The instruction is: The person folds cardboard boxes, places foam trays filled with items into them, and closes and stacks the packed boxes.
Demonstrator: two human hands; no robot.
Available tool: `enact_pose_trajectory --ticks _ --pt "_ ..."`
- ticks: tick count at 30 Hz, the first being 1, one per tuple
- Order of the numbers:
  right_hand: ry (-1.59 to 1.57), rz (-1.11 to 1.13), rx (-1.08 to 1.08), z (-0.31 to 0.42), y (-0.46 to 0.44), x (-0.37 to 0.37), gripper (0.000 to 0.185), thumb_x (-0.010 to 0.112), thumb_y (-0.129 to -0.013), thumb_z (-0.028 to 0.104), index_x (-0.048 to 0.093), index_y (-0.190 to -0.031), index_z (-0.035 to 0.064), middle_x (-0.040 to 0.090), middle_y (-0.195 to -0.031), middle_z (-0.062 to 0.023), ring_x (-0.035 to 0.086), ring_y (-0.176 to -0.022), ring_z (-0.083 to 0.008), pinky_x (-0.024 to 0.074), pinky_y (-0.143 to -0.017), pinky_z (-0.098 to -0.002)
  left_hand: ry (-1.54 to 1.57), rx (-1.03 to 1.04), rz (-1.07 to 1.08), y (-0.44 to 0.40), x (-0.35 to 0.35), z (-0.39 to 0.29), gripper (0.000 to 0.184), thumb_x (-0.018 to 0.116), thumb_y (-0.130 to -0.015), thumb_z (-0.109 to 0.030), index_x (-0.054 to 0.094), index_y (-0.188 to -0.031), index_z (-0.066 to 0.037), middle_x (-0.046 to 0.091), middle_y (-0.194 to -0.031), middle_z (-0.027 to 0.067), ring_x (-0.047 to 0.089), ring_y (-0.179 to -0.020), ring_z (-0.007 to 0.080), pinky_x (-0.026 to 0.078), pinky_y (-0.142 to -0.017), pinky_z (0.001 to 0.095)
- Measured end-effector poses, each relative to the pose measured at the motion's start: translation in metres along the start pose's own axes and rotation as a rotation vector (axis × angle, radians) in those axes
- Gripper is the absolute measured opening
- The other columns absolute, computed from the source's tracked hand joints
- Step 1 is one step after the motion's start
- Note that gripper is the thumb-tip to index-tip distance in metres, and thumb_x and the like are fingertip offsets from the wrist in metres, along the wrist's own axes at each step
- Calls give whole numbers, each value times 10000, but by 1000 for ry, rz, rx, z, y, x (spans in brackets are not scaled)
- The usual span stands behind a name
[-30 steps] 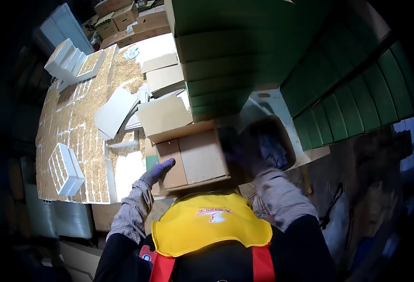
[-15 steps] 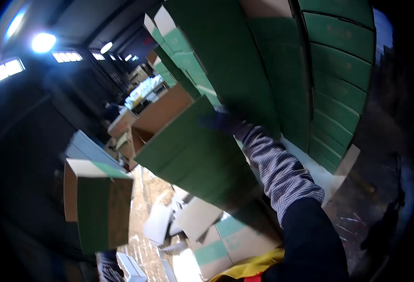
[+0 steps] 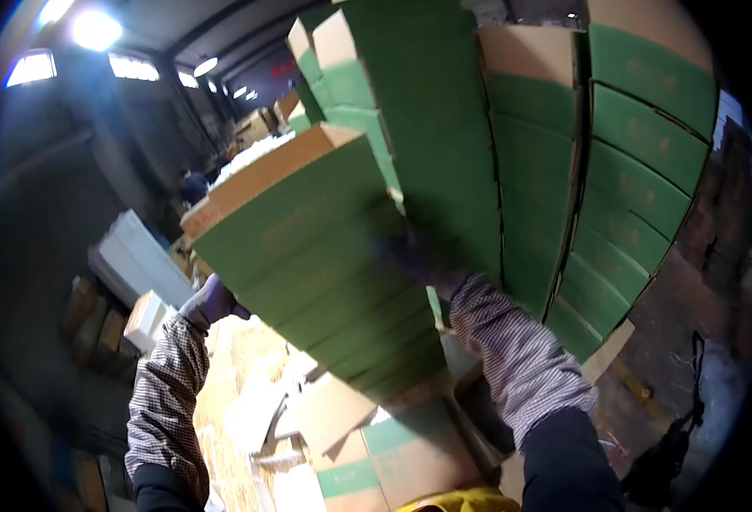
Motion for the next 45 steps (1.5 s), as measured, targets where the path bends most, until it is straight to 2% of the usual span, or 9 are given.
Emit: enact_pose_trajectory --ticks 2,5,8,11,17,20,26,32,45 --pt "70 -127 -35 2 29 7 602 657 -905 238 408 -1412 32 502 -1383 -131 501 -1234 -265 393 -1049 -393 536 -14 -88 14 -19 91 628 345 -952 -617 616 -999 -53 657 -810 152 637 -669 229 534 -586 340" --pt "601 -52 -495 -7 157 18 554 609 -921 287 437 -1391 48 497 -1366 -137 484 -1235 -281 385 -1044 -389 -560 -119 -65 97 39 317 583 510 -852 -590 476 -1243 -158 457 -1155 177 418 -993 405 381 -763 579" --pt "753 503 -107 -81 299 57 565 609 -918 305 434 -1403 73 439 -1399 -157 432 -1265 -304 357 -1058 -418 -1282 -330 306 202 156 489 978 707 -677 -637 268 -1502 -352 131 -1582 196 58 -1366 623 124 -823 897" --pt "1069 686 55 -137 406 81 577 608 -914 323 431 -1415 99 381 -1432 -177 381 -1295 -327 328 -1073 -447 -1357 -189 -212 220 200 524 935 658 -686 -689 367 -1445 -228 314 -1478 249 251 -1290 630 228 -831 858" --pt "1093 724 -74 -161 438 72 507 531 -965 326 449 -1405 90 492 -1352 -191 484 -1202 -295 375 -1028 -432 -1359 420 71 214 130 584 624 596 -842 -533 513 -1342 -169 581 -1161 319 572 -1004 502 457 -855 616" --pt "896 970 -77 -74 363 73 445 562 -935 249 503 -1356 119 506 -1323 -181 501 -1169 -312 399 -990 -463 -779 -118 191 226 98 439 357 610 -886 -302 630 -1215 -166 654 -1182 93 688 -918 226 530 -824 353" --pt "1071 963 140 -96 394 99 667 645 -832 153 409 -1449 252 238 -1530 -150 306 -1318 -475 293 -1028 -649 -1292 -442 288 218 144 410 1190 796 -633 -596 84 -1541 -308 24 -1607 155 87 -1403 559 276 -957 772" --pt "830 821 279 -166 447 83 877 797 -683 185 384 -1456 202 271 -1507 -171 303 -1322 -475 291 -1064 -605 -1189 -153 -65 232 163 563 901 781 -713 -449 332 -1464 -233 210 -1533 248 279 -1310 580 436 -946 625" --pt "676 561 -431 0 241 95 379 701 -660 42 620 -981 226 550 -1282 -43 458 -1224 -346 310 -1041 -585 -994 -120 -250 216 65 269 476 547 -949 -217 387 -1363 -45 663 -932 245 662 -837 392 527 -779 443"
Point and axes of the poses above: each hand's wrist, its own y-axis away from the middle knuckle, its own x-axis out of the palm, z = x × y, the point moved 2 cm from there along -y, towards the middle knuckle
